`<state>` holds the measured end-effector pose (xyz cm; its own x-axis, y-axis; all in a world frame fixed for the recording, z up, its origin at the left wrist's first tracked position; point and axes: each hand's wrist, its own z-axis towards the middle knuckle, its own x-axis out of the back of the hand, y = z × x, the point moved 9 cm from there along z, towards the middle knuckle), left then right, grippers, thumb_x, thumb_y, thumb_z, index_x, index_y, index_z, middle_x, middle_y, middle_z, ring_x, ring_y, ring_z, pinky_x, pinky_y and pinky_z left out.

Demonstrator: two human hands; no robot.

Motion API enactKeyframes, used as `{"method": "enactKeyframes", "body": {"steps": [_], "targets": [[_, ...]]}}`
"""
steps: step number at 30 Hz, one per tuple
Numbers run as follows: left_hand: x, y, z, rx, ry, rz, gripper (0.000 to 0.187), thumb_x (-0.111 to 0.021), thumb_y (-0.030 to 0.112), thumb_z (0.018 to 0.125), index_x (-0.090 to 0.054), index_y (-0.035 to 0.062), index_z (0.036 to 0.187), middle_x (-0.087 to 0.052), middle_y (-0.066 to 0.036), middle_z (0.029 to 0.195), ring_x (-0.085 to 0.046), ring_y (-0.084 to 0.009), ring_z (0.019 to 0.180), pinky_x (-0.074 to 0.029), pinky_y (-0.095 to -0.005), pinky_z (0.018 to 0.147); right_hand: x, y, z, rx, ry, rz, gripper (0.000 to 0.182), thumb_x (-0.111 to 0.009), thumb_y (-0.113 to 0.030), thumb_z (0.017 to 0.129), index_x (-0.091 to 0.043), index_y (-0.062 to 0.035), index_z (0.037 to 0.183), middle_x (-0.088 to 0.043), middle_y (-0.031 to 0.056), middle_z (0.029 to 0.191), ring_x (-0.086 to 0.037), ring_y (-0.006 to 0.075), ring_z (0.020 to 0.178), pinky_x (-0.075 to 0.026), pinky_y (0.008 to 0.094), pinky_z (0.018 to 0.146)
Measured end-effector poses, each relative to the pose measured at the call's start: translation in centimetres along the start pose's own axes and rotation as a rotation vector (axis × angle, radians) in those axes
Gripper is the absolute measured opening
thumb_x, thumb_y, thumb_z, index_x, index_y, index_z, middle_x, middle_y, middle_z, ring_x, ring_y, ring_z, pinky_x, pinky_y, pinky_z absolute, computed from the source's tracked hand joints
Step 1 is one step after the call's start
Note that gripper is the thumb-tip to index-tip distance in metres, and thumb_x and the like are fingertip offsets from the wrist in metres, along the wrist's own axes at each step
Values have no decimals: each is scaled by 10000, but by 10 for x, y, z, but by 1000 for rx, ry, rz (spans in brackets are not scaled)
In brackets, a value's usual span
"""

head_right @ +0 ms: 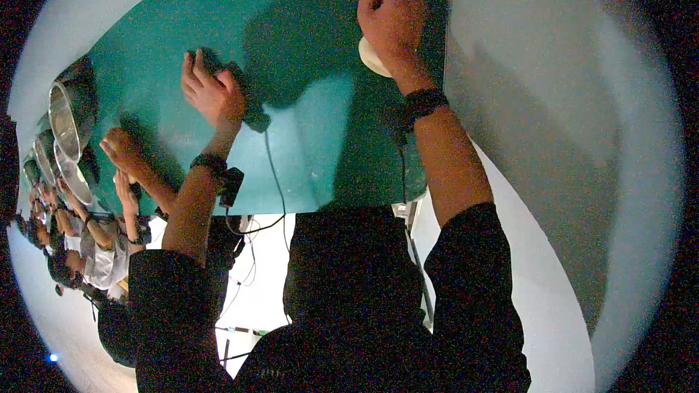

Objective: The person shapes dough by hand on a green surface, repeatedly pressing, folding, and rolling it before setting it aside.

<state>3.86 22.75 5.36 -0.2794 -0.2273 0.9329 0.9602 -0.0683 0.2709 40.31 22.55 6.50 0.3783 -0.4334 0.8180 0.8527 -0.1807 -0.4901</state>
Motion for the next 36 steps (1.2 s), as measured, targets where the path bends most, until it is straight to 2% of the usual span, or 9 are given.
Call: {"method": "enactKeyframes", "body": {"steps": [4,10,13,16,19,22,28,34,36], "targets": [[1,-1,-3,-15,14,3,545,-546,183,917,-538,92,1454,-466,-149,1562,-422,-369,1442,-326,-536,1180,7,7,-14,-107,42,97,153,-719,-270,876,-690,-121,853,-701,114,830,-679,373,796,-543,484,709],[1,4,-4,-36,25,51,541,-544,202,924,-533,93,1454,-474,-146,1548,-426,-360,1431,-321,-533,1181,44,-3,-58,-255,-89,128,198,-693,-280,925,-663,-113,825,-676,109,824,-666,372,773,-528,485,671],[-5,-3,-6,-40,22,32,542,-543,212,928,-530,91,1456,-470,-145,1552,-416,-358,1438,-315,-531,1184,57,-30,-88,-1,-56,76,246,-684,-286,948,-638,-95,800,-648,120,837,-650,369,798,-523,490,682],[-7,-6,-8,-50,25,32,542,-541,217,930,-531,86,1456,-466,-140,1555,-407,-355,1443,-313,-527,1185,56,-25,-114,-91,-185,125,245,-691,-275,947,-627,-82,810,-624,126,842,-625,370,811,-510,499,696],[-5,-4,-9,-45,23,35,543,-541,215,931,-530,81,1457,-465,-135,1554,-411,-351,1440,-315,-522,1185,59,-30,-128,-69,-207,89,178,-703,-240,921,-629,-91,857,-612,127,843,-609,369,810,-501,501,709],[-2,2,-7,-53,35,51,544,-540,213,928,-533,79,1456,-469,-139,1546,-417,-353,1432,-320,-521,1180,63,-26,-124,31,-82,18,139,-726,-212,865,-627,-118,894,-602,121,898,-600,368,844,-494,495,722],[12,25,-11,-65,42,16,544,-548,199,920,-541,81,1451,-475,-143,1536,-415,-350,1440,-329,-526,1174,81,-30,-115,115,96,-141,192,-745,-220,775,-617,-135,891,-586,113,987,-579,351,925,-469,482,756],[2,17,-8,-34,30,36,548,-554,184,914,-538,74,1450,-462,-157,1552,-413,-366,1445,-332,-530,1171,41,-14,-92,99,-5,-139,182,-734,-217,775,-611,-144,886,-594,83,931,-589,323,889,-467,481,753],[1,13,-7,-30,22,40,550,-553,181,911,-538,77,1451,-459,-158,1558,-414,-370,1447,-329,-532,1172,41,-16,-79,107,43,-128,181,-729,-215,779,-612,-141,895,-597,80,911,-591,325,875,-471,478,755]]}}
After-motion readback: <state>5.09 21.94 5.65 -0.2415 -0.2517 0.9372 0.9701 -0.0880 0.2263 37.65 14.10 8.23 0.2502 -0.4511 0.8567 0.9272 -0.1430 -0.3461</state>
